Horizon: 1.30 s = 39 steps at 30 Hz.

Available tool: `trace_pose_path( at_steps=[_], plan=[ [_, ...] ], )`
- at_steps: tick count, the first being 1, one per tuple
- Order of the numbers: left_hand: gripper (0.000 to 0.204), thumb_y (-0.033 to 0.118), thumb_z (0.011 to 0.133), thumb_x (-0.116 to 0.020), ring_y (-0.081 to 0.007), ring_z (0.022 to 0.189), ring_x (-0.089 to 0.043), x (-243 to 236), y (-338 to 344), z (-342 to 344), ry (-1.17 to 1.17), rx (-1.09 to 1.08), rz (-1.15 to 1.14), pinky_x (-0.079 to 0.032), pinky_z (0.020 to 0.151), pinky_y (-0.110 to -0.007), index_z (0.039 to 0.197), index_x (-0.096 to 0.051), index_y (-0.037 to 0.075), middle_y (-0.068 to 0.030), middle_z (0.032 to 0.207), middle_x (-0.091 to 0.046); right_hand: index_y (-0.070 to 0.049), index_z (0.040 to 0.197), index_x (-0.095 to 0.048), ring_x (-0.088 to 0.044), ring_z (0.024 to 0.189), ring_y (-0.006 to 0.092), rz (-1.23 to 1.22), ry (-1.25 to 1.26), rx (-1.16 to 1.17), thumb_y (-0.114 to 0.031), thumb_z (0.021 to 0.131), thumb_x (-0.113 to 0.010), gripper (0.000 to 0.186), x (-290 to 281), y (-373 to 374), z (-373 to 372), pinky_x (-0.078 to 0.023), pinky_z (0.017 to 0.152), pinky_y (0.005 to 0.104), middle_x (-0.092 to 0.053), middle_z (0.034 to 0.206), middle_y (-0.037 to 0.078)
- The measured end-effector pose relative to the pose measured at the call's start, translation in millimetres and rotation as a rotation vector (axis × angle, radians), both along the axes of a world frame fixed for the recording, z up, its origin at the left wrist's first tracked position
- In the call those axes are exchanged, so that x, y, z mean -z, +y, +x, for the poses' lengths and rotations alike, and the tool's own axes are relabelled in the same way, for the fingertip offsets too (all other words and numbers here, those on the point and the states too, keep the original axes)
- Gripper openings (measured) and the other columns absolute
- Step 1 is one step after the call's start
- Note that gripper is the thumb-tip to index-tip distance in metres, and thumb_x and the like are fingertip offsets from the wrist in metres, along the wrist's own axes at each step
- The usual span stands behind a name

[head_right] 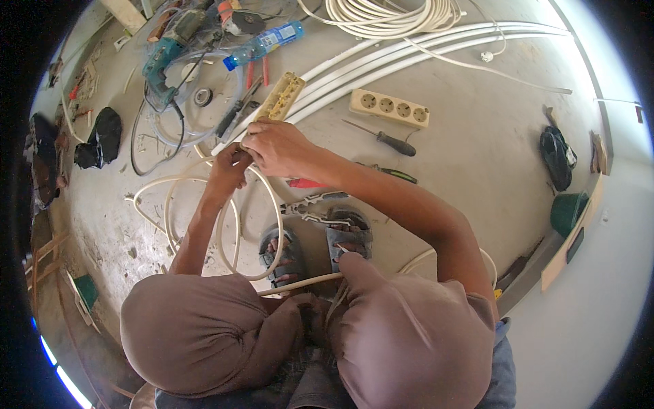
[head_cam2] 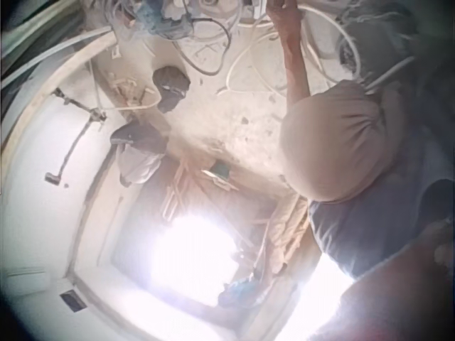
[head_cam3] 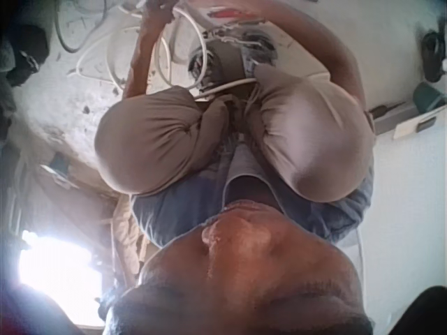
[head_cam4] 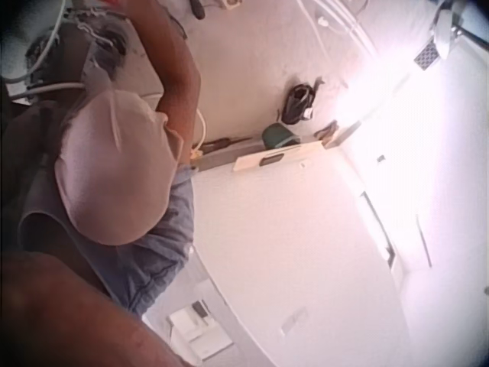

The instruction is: The person disassembles an old power strip using a screwdriver and pliers, then begins wiring a new power strip by stripping insulation from a cable and securing the wires into the internal terminals of the new casing.

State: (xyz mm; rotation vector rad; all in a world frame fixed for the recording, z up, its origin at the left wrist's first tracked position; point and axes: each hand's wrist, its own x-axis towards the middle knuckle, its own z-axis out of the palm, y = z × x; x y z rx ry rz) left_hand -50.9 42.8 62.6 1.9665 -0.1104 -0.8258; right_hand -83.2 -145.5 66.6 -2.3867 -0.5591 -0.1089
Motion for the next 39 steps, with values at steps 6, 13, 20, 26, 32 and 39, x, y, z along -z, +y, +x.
trace_pose_path(
  at_steps=[6,13,20,26,32,39],
  plan=[
    [0.028,0.025,0.096,-0.063,-0.0056,0.050,-0.051,-1,-3,2,0.007,0.019,0.001,-0.042,0.045,-0.023,0.107,-0.062,-0.001,-0.0049,0.085,-0.070,-0.003,0.086,-0.063,-0.063,0.095,0.0327,0.070,0.058,0.012,-0.014,0.085,-0.057,0.012,4,-2,0,-0.051,0.087,0.0428,-0.062,0.092,0.015],
    [0.038,0.032,0.093,-0.067,-0.0094,0.057,-0.055,3,9,7,-0.041,-0.023,0.011,-0.046,0.046,-0.025,0.105,-0.062,-0.003,-0.0099,0.088,-0.070,-0.001,0.104,-0.067,-0.063,0.098,0.0353,0.154,0.095,0.311,-0.017,0.093,-0.057,0.022,-4,-55,-11,-0.050,0.088,0.0450,-0.067,0.101,0.017],
    [0.036,0.029,0.091,-0.069,-0.0262,0.077,-0.070,-23,2,-3,-0.227,-0.020,0.062,-0.052,0.074,-0.041,0.097,-0.064,-0.006,-0.0188,0.087,-0.073,-0.004,0.134,-0.050,-0.057,0.117,0.0353,-0.649,0.336,0.625,-0.014,0.088,-0.061,0.049,52,-185,-104,-0.045,0.097,0.0497,-0.063,0.119,0.019],
    [0.036,0.030,0.091,-0.069,-0.0202,0.064,-0.063,-32,1,-12,-0.405,0.008,0.058,-0.049,0.060,-0.037,0.103,-0.062,-0.003,-0.0172,0.093,-0.073,-0.002,0.129,-0.052,-0.060,0.106,0.0362,-0.525,0.375,0.506,-0.014,0.090,-0.060,0.042,51,-194,-118,-0.043,0.094,0.0495,-0.065,0.105,0.018],
    [0.034,0.027,0.089,-0.069,-0.0315,0.062,-0.062,-55,-5,-22,-0.474,-0.011,0.115,-0.048,0.062,-0.041,0.100,-0.060,-0.003,-0.0212,0.088,-0.070,-0.001,0.120,-0.053,-0.064,0.080,0.0255,-0.133,0.404,0.569,-0.014,0.095,-0.056,0.028,32,-180,-120,-0.049,0.075,0.0413,-0.062,0.088,0.012],
    [0.034,0.028,0.088,-0.068,-0.0427,0.073,-0.064,-69,-6,-25,-0.458,0.016,0.178,-0.048,0.065,-0.048,0.098,-0.055,-0.002,-0.0247,0.084,-0.067,-0.003,0.116,-0.059,-0.066,0.083,0.0169,0.422,0.435,0.455,-0.008,0.090,-0.061,0.027,-85,-116,-117,-0.053,0.067,0.0304,-0.064,0.093,0.007]
  ],
)
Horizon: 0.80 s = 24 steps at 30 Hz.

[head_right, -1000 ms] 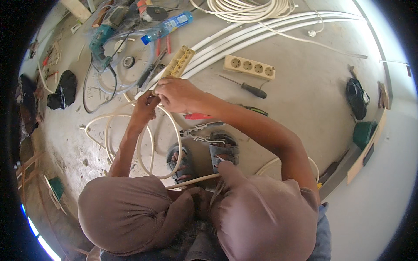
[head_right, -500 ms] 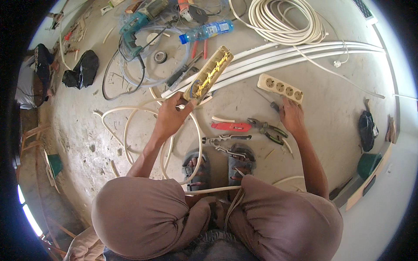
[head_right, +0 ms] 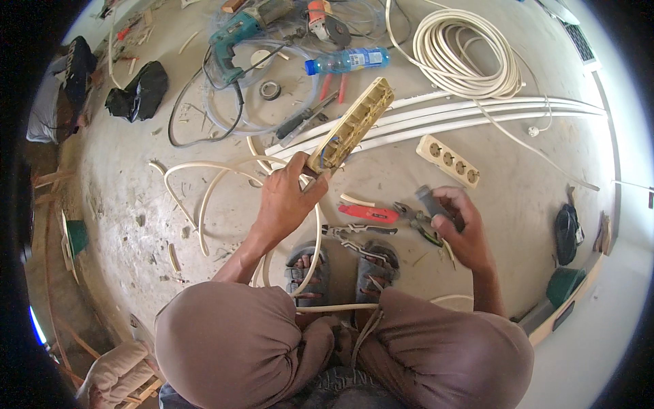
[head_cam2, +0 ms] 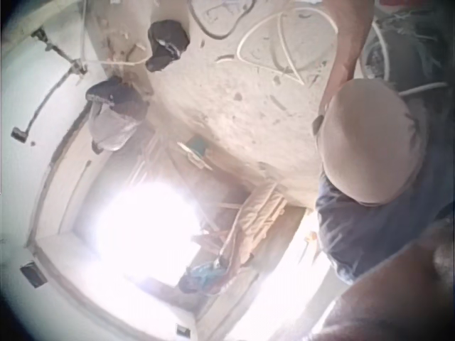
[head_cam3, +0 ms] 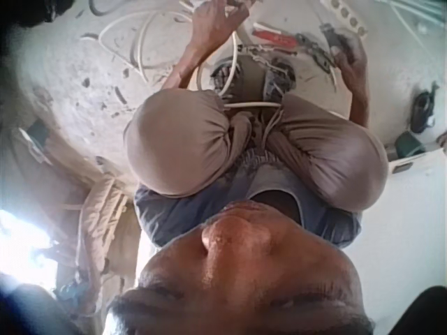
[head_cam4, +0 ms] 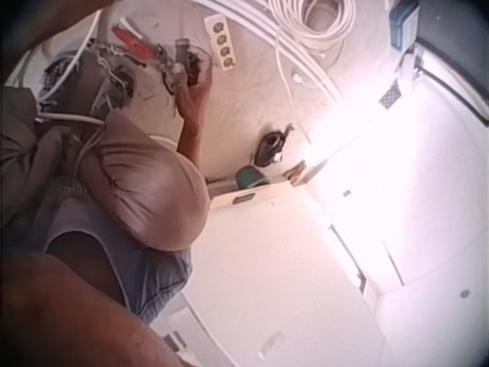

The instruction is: The person disassembles an old power strip using a screwdriver and pliers, then begins wiring a new power strip by stripping insulation from a cable and securing the wires into the internal terminals of the new casing.

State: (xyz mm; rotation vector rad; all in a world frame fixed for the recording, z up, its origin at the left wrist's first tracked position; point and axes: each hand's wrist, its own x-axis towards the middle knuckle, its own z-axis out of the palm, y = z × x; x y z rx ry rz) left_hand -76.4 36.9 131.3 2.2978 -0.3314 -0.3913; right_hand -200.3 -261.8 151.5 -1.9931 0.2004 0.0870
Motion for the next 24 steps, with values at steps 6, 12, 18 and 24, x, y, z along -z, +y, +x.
trace_pose_path(
  at_steps=[6,12,18,24],
  plan=[
    [0.033,0.026,0.087,-0.067,-0.0405,0.074,-0.067,14,-4,1,-0.120,0.054,0.001,-0.051,0.067,-0.048,0.096,-0.052,-0.001,-0.0204,0.080,-0.070,-0.009,0.107,-0.071,-0.067,0.088,0.0259,-0.407,-0.348,-0.184,0.003,0.069,-0.076,0.040,-50,44,10,-0.056,0.074,0.0351,-0.067,0.102,0.011],
    [0.031,0.025,0.086,-0.068,-0.0428,0.077,-0.065,12,-2,2,-0.080,0.044,-0.037,-0.049,0.071,-0.049,0.095,-0.054,-0.002,-0.0224,0.083,-0.069,-0.010,0.109,-0.069,-0.066,0.086,0.0265,-0.501,-0.417,-0.252,0.002,0.068,-0.078,0.044,-49,47,18,-0.055,0.071,0.0361,-0.066,0.101,0.008],
    [0.032,0.026,0.085,-0.068,-0.0431,0.080,-0.064,14,-2,2,-0.058,0.044,-0.046,-0.047,0.072,-0.050,0.094,-0.055,-0.002,-0.0237,0.084,-0.068,-0.009,0.111,-0.068,-0.066,0.084,0.0272,-0.543,-0.441,-0.302,0.002,0.068,-0.078,0.046,-55,49,27,-0.054,0.070,0.0369,-0.065,0.098,0.009],
    [0.035,0.031,0.085,-0.067,-0.0433,0.073,-0.063,17,-7,3,-0.072,0.061,0.020,-0.046,0.067,-0.050,0.091,-0.054,-0.001,-0.0224,0.075,-0.065,-0.005,0.114,-0.067,-0.065,0.081,0.0281,-0.677,-0.393,-0.420,0.000,0.073,-0.074,0.042,-82,60,36,-0.055,0.073,0.0385,-0.060,0.099,0.009]
  ],
)
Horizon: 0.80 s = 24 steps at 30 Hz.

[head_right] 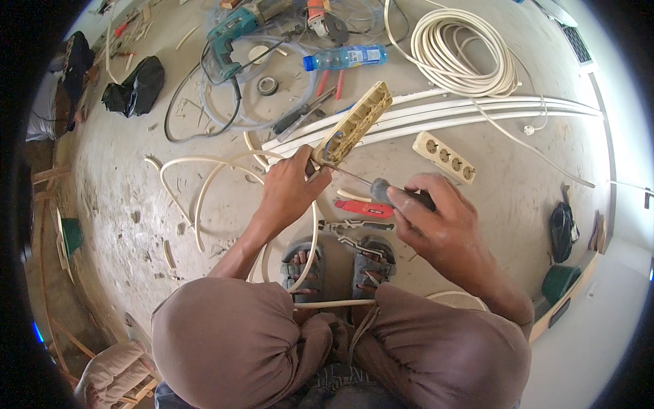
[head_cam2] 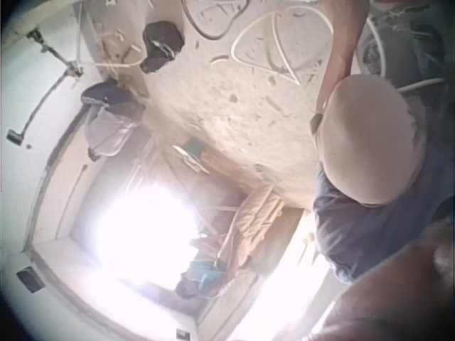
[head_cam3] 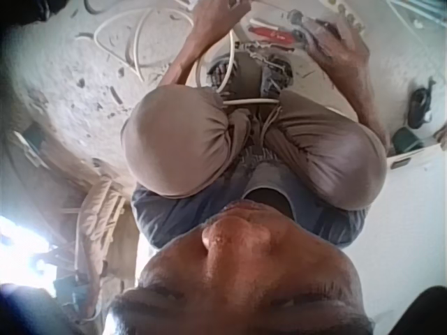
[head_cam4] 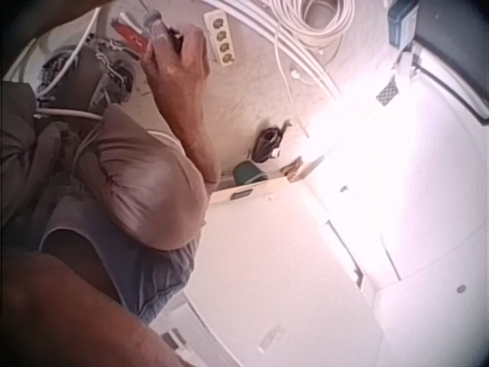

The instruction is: The person disassembles an old power strip using a screwdriver and pliers, then begins wiring a new power strip by stripping insulation from a cable and securing the wires into the internal terminals of the new casing.

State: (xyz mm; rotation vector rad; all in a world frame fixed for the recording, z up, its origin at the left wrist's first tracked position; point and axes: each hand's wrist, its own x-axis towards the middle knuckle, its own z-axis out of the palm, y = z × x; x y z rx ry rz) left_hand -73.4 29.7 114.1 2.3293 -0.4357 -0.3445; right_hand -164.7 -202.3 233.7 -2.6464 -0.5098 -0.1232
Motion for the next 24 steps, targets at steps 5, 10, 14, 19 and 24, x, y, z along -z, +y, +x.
trace_pose_path(
  at_steps=[5,10,14,19,24],
  plan=[
    [0.036,0.033,0.085,-0.067,-0.0427,0.070,-0.062,22,-1,3,-0.085,-0.020,0.024,-0.046,0.065,-0.050,0.089,-0.054,-0.001,-0.0212,0.071,-0.063,-0.002,0.108,-0.070,-0.066,0.081,0.0276,-0.086,-0.025,-0.107,0.001,0.075,-0.075,0.033,-19,27,24,-0.054,0.065,0.0377,-0.057,0.100,0.012],
    [0.037,0.035,0.085,-0.067,-0.0417,0.070,-0.063,27,-1,10,-0.055,-0.006,0.041,-0.046,0.066,-0.050,0.088,-0.056,-0.001,-0.0210,0.072,-0.064,-0.005,0.116,-0.066,-0.063,0.073,0.0266,-0.046,0.062,0.006,-0.014,0.084,-0.073,0.033,2,11,33,-0.053,0.062,0.0405,-0.055,0.099,0.011],
    [0.039,0.036,0.084,-0.067,-0.0420,0.073,-0.065,32,-2,10,-0.022,-0.006,0.079,-0.048,0.069,-0.050,0.088,-0.057,-0.002,-0.0215,0.075,-0.066,-0.008,0.119,-0.066,-0.062,0.073,0.0272,0.067,0.022,0.149,-0.016,0.086,-0.072,0.035,-1,24,42,-0.052,0.062,0.0390,-0.055,0.096,0.011],
    [0.040,0.034,0.083,-0.067,-0.0416,0.080,-0.067,37,-1,14,0.009,0.001,0.078,-0.051,0.076,-0.050,0.090,-0.060,-0.004,-0.0240,0.081,-0.068,-0.011,0.130,-0.061,-0.062,0.086,0.0310,0.019,0.169,-0.003,-0.012,0.087,-0.068,0.043,7,9,43,-0.051,0.071,0.0407,-0.054,0.102,0.014],
    [0.040,0.036,0.083,-0.068,-0.0414,0.079,-0.067,41,0,14,0.005,-0.009,0.088,-0.051,0.074,-0.049,0.088,-0.059,-0.003,-0.0226,0.080,-0.068,-0.012,0.133,-0.059,-0.060,0.087,0.0329,0.094,0.165,0.124,-0.010,0.088,-0.066,0.046,0,18,46,-0.050,0.073,0.0420,-0.054,0.104,0.015]
  ],
)
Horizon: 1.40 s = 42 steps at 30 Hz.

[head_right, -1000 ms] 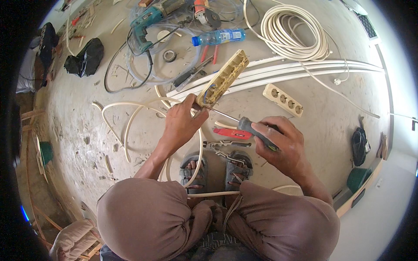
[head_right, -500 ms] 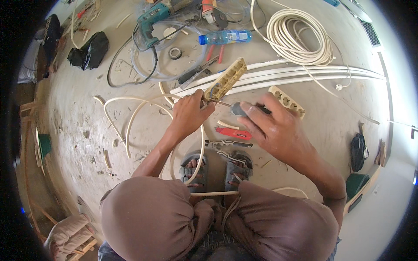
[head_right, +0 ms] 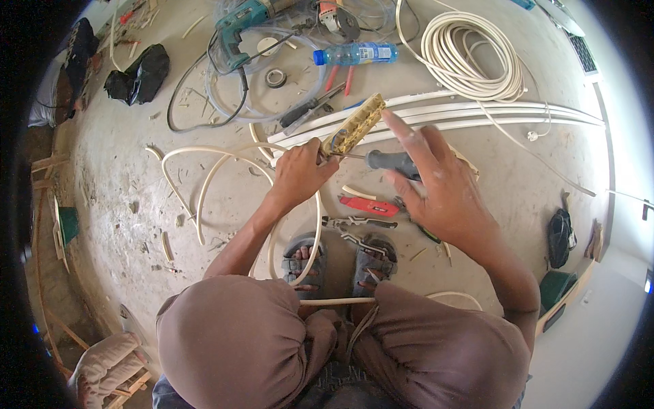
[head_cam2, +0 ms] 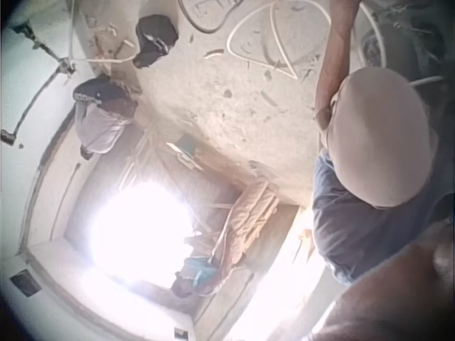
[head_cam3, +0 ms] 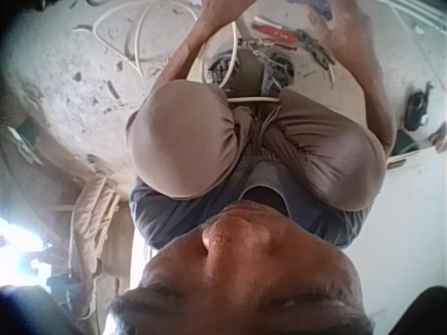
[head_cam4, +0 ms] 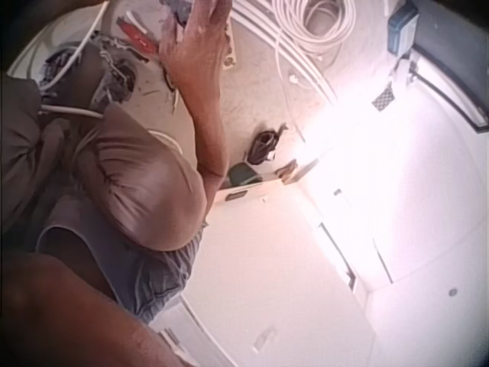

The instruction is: The person disassembles an old power strip using a screwdriver and pliers, then begins wiring a new power strip by stripping insulation from a cable and securing the wires into the internal terminals of the new casing.

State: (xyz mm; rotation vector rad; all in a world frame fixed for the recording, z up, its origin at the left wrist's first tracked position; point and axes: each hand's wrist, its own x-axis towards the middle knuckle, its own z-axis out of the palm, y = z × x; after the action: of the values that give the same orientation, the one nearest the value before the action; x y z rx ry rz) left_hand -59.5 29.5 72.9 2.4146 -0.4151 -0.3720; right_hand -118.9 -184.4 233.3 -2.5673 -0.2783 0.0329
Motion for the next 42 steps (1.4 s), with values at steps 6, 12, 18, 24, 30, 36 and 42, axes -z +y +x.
trace_pose_path(
  at_steps=[6,12,18,24,30,36,42],
  plan=[
    [0.040,0.035,0.082,-0.068,-0.0416,0.082,-0.067,0,6,2,0.018,0.005,0.019,-0.051,0.076,-0.050,0.090,-0.060,-0.003,-0.0231,0.081,-0.068,-0.016,0.137,-0.056,-0.061,0.091,0.0348,-0.176,0.195,-0.023,-0.016,0.090,-0.065,0.047,8,-2,4,-0.050,0.076,0.0448,-0.054,0.103,0.015],
    [0.042,0.040,0.083,-0.068,-0.0418,0.079,-0.067,17,3,6,-0.045,-0.002,0.063,-0.051,0.072,-0.050,0.089,-0.061,-0.001,-0.0224,0.080,-0.068,-0.012,0.127,-0.063,-0.062,0.084,0.0351,-0.072,0.038,-0.049,-0.023,0.093,-0.065,0.035,17,-8,4,-0.051,0.073,0.0441,-0.056,0.098,0.013],
    [0.042,0.037,0.087,-0.070,-0.0373,0.064,-0.061,29,24,18,0.028,-0.032,-0.090,-0.044,0.062,-0.047,0.085,-0.062,-0.005,-0.0237,0.071,-0.062,-0.006,0.124,-0.063,-0.062,0.085,0.0314,0.145,-0.112,0.106,-0.016,0.094,-0.064,0.031,71,-58,1,-0.050,0.076,0.0385,-0.061,0.104,0.015],
    [0.038,0.030,0.088,-0.069,-0.0354,0.068,-0.064,34,29,23,-0.038,-0.017,-0.036,-0.049,0.067,-0.043,0.107,-0.063,-0.002,-0.0198,0.081,-0.067,-0.007,0.122,-0.063,-0.059,0.097,0.0342,0.265,0.016,0.496,-0.015,0.093,-0.063,0.030,211,-130,-113,-0.048,0.086,0.0409,-0.061,0.105,0.015],
    [0.043,0.006,0.084,-0.069,-0.0254,0.079,-0.064,22,34,21,-0.038,0.014,-0.140,-0.053,0.070,-0.038,0.125,-0.056,0.008,-0.0182,0.116,-0.061,-0.009,0.116,-0.067,-0.056,0.107,0.0323,-0.134,-0.004,0.145,-0.007,0.083,-0.066,0.033,219,-99,-184,-0.048,0.089,0.0424,-0.059,0.112,0.012],
    [0.029,0.003,0.087,-0.064,-0.0270,0.082,-0.066,20,43,23,-0.021,0.177,-0.137,-0.055,0.072,-0.038,0.116,-0.064,0.006,-0.0160,0.118,-0.059,-0.006,0.107,-0.067,-0.057,0.105,0.0330,-0.018,0.181,0.094,0.001,0.079,-0.063,0.028,253,-96,-231,-0.049,0.089,0.0437,-0.058,0.110,0.011],
    [0.026,0.001,0.088,-0.062,-0.0278,0.081,-0.064,15,42,23,0.023,0.164,-0.113,-0.053,0.075,-0.039,0.114,-0.064,0.006,-0.0158,0.119,-0.057,-0.005,0.103,-0.064,-0.057,0.106,0.0318,-0.041,0.252,0.009,0.001,0.079,-0.066,0.025,256,-102,-225,-0.052,0.086,0.0412,-0.055,0.110,0.012]
  ],
)
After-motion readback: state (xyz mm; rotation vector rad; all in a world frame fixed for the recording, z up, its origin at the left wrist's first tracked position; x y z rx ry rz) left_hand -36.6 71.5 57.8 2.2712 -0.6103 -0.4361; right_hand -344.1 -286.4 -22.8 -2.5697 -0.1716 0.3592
